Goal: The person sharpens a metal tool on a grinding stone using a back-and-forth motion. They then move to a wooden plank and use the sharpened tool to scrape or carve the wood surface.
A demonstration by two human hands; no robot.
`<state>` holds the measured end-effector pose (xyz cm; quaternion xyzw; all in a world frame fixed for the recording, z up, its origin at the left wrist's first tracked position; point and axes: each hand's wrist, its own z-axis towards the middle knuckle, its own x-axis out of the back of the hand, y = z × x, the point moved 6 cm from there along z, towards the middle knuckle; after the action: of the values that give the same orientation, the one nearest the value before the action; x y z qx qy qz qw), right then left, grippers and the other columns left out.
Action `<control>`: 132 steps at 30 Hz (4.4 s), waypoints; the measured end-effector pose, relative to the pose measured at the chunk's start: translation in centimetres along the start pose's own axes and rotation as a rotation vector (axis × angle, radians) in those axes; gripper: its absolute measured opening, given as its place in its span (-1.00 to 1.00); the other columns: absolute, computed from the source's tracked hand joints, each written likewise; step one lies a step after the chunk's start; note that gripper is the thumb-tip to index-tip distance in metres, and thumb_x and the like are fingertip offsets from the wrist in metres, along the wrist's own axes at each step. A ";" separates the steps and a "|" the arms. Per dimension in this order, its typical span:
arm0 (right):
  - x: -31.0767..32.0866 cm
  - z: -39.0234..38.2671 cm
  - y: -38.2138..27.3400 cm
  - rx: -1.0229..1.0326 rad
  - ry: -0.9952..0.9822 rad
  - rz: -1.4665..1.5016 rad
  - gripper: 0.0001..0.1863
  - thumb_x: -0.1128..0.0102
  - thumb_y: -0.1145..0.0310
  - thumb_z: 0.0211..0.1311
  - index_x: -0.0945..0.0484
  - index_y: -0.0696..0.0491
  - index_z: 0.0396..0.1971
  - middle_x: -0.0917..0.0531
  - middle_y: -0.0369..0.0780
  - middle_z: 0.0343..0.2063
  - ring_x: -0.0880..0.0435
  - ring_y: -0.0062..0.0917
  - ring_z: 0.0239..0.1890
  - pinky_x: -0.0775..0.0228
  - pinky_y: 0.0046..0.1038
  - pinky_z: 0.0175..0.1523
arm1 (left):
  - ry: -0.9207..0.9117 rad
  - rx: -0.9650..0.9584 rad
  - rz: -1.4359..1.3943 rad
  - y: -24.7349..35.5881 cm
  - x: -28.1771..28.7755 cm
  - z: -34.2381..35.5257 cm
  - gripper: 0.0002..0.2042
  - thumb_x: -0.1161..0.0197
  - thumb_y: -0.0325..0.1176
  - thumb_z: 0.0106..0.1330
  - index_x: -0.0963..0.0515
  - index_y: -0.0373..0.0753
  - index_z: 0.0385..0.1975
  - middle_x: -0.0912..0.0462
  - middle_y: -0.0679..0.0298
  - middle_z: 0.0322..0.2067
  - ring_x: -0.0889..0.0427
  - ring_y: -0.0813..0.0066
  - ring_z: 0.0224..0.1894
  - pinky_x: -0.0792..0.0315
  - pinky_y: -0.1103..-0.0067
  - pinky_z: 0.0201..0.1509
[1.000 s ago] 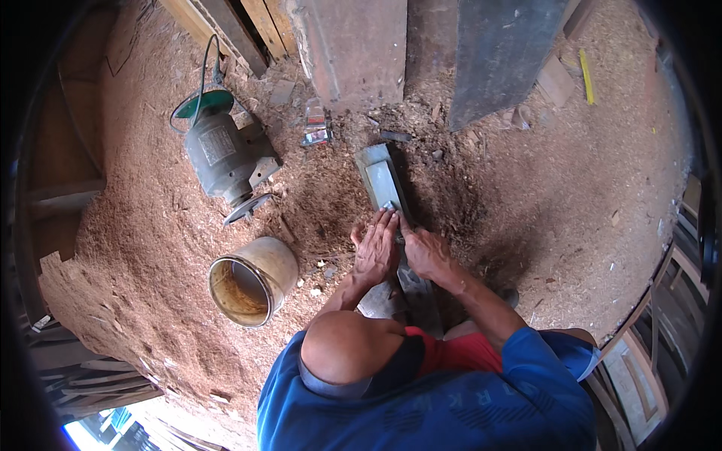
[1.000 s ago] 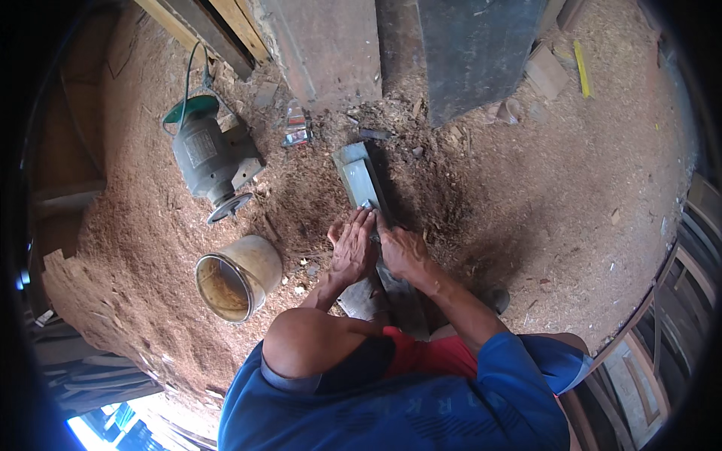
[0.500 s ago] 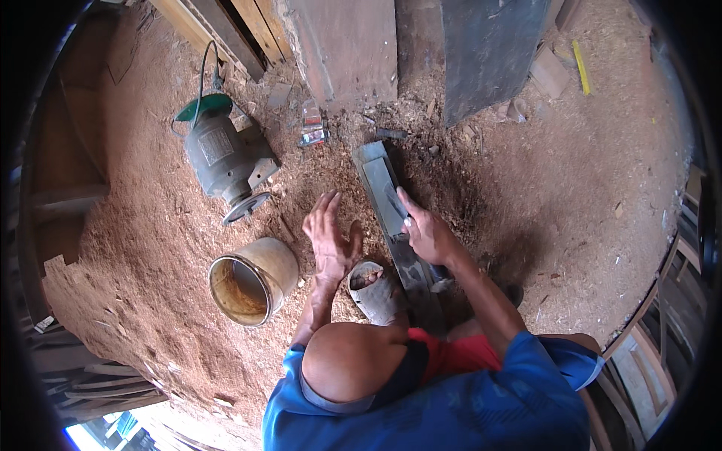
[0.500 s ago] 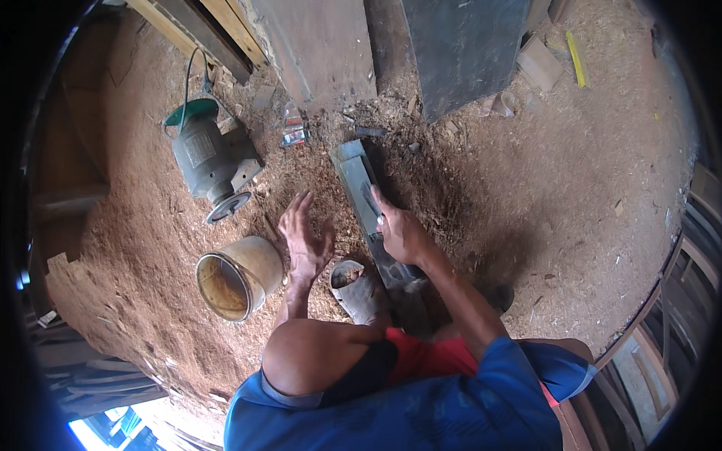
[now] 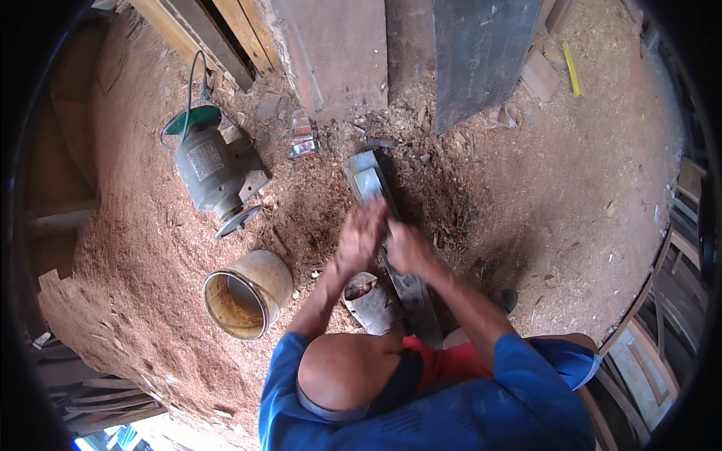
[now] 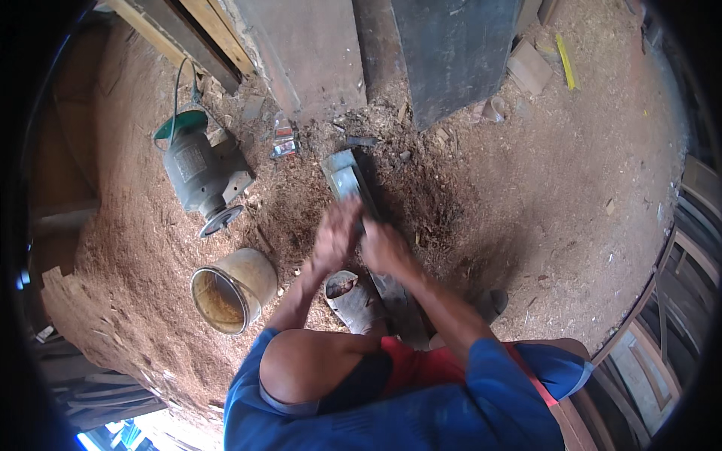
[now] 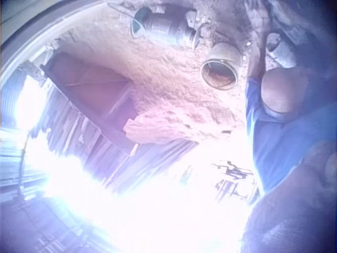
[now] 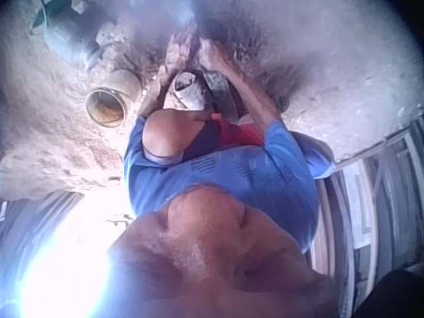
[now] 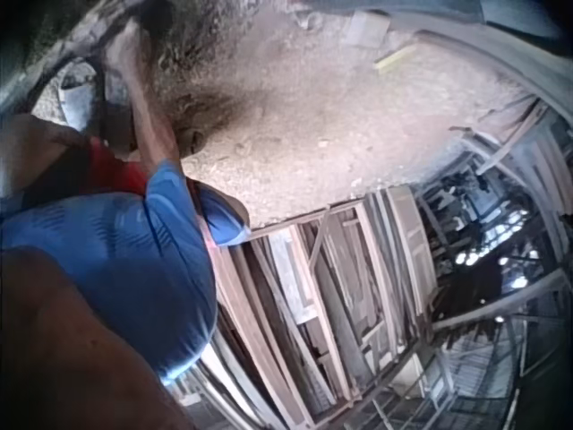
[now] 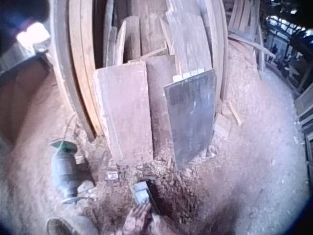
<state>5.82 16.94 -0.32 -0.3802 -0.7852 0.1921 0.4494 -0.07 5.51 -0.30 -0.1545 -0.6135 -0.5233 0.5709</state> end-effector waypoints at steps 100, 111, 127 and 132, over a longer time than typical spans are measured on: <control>0.9 -6.8 -2.3 0.304 0.324 0.364 -0.64 -0.09 0.38 0.37 -0.40 0.25 0.08 -0.66 -0.01 -0.22 -0.72 -0.19 -0.19 -0.56 -0.26 -0.05 | 0.419 0.885 -1.987 -1.6 0.8 -4.0 -0.70 -0.25 -0.23 0.47 -0.62 -0.33 0.01 -0.70 0.22 -0.34 -0.66 0.43 -0.35 -0.61 0.45 -0.22; -2.8 -6.0 -3.2 0.052 -0.035 1.183 -0.76 0.09 0.44 0.51 -0.36 0.22 0.06 -0.64 -0.21 -0.32 -0.54 -0.66 -0.43 -0.54 -0.52 -0.27 | 0.505 0.659 -1.610 -1.5 -0.1 -3.3 -0.48 -0.32 -0.37 0.40 -0.41 -0.33 0.33 -0.50 0.02 0.29 -0.46 0.17 0.34 -0.24 0.29 0.48; -3.1 -5.9 -1.8 0.048 0.072 1.071 -0.78 0.06 0.46 0.48 -0.43 0.23 0.01 -0.67 -0.21 -0.29 -0.56 -0.69 -0.40 -0.56 -0.54 -0.27 | 0.409 0.744 -1.385 -1.3 0.3 -2.9 -0.56 -0.38 -0.16 0.37 -0.62 -0.27 0.15 -0.72 0.27 0.02 -0.58 0.47 0.17 -0.33 0.42 0.37; -2.6 -6.0 -2.0 0.071 0.099 0.990 -0.77 0.03 0.46 0.47 -0.43 0.24 0.02 -0.68 -0.20 -0.28 -0.57 -0.70 -0.39 -0.54 -0.56 -0.25 | 0.437 0.740 -1.481 -1.4 -0.4 -3.3 -0.55 -0.37 -0.26 0.38 -0.55 -0.25 0.23 -0.68 0.19 0.10 -0.57 0.36 0.22 -0.32 0.37 0.41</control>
<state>10.92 13.45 2.67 -0.7006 -0.4812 0.3905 0.3538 0.73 2.37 -1.92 0.5869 -0.5636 -0.5454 0.2010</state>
